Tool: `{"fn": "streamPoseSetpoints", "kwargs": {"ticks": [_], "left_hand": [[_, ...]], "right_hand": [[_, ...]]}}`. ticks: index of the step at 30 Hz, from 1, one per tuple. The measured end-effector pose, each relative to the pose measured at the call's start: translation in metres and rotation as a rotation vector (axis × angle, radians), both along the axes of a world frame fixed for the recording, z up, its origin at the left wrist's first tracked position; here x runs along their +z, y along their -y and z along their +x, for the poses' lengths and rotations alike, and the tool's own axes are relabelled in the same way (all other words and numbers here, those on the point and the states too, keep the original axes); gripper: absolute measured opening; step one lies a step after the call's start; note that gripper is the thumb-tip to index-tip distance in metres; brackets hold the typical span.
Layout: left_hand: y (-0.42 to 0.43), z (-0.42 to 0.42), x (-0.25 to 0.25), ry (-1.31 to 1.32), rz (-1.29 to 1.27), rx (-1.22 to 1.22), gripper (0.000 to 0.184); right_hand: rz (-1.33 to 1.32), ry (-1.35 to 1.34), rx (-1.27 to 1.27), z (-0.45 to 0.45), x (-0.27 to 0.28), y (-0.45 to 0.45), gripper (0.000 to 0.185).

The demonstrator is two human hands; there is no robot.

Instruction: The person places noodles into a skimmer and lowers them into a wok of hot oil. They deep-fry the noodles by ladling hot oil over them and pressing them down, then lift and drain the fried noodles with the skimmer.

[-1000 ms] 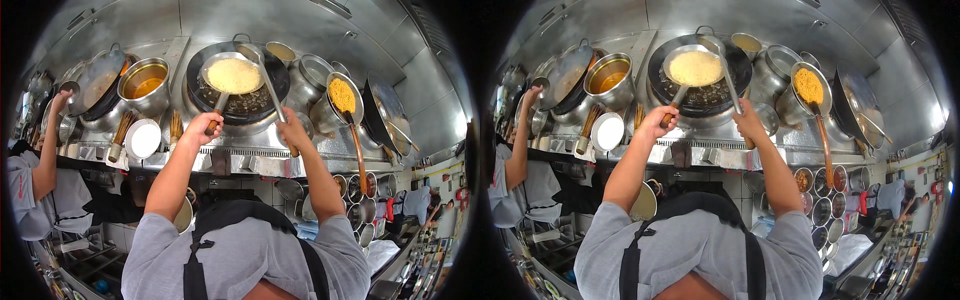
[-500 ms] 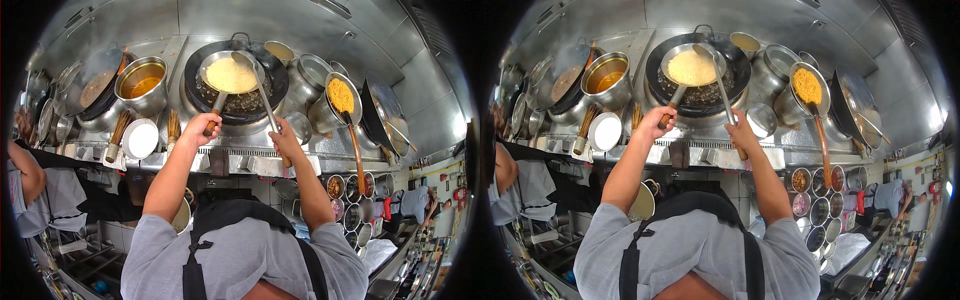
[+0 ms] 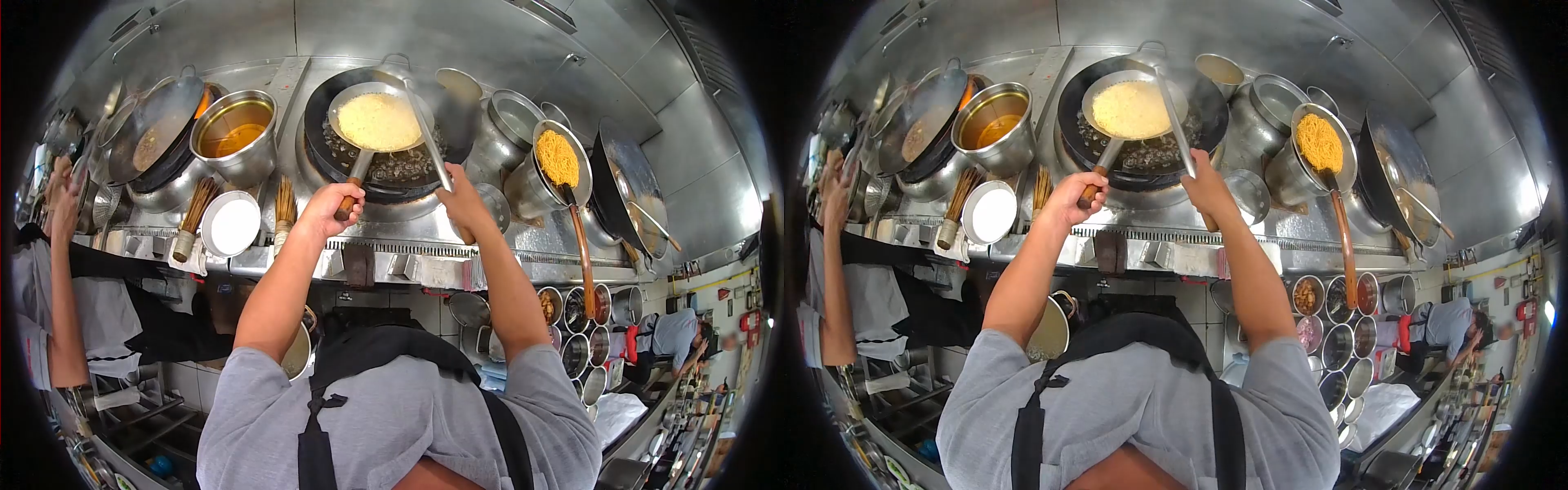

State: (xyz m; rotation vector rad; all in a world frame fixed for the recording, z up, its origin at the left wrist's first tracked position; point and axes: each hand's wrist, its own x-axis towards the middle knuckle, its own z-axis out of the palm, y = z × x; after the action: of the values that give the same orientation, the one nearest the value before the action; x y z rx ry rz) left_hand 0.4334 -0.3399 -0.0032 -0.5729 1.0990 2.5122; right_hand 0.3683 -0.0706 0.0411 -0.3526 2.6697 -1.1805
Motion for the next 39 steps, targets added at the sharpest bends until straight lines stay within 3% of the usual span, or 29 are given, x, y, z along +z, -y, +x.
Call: {"fn": "streamPoseSetpoints", "kwargs": {"ticks": [5,9,12,15,21,24,33,36,39], "left_hand": [[0.001,-0.001,0.003,0.016,-0.014,-0.001,0.01],[0.0,0.0,0.001,0.011,-0.025,-0.014,0.012],[0.0,-0.001,0.002,0.014,-0.019,-0.009,0.014],[0.0,-0.001,0.001,0.015,-0.011,-0.006,0.014],[0.001,-0.001,0.003,0.025,-0.026,-0.011,0.01],[0.0,0.0,0.004,0.022,-0.054,-0.024,0.009],[0.001,-0.001,0.0,0.014,-0.037,-0.028,0.013],[0.005,-0.003,-0.003,0.012,-0.014,-0.036,0.013],[0.003,-0.002,0.002,0.017,-0.023,-0.012,0.013]], "right_hand": [[-0.049,0.263,0.046,-0.011,0.008,0.004,0.059],[0.046,-0.063,0.036,-0.014,-0.021,0.014,0.059],[-0.096,0.243,0.037,-0.009,-0.006,0.008,0.059],[-0.001,0.126,0.018,0.001,-0.004,0.013,0.058],[0.067,0.223,0.079,-0.003,0.011,0.007,0.057],[0.183,-0.169,0.155,-0.007,-0.007,0.008,0.057],[0.339,-0.095,0.147,0.004,0.011,-0.004,0.056],[0.326,-0.217,0.231,0.002,0.004,-0.021,0.057],[0.259,-0.124,0.228,0.005,0.018,-0.029,0.058]]}}
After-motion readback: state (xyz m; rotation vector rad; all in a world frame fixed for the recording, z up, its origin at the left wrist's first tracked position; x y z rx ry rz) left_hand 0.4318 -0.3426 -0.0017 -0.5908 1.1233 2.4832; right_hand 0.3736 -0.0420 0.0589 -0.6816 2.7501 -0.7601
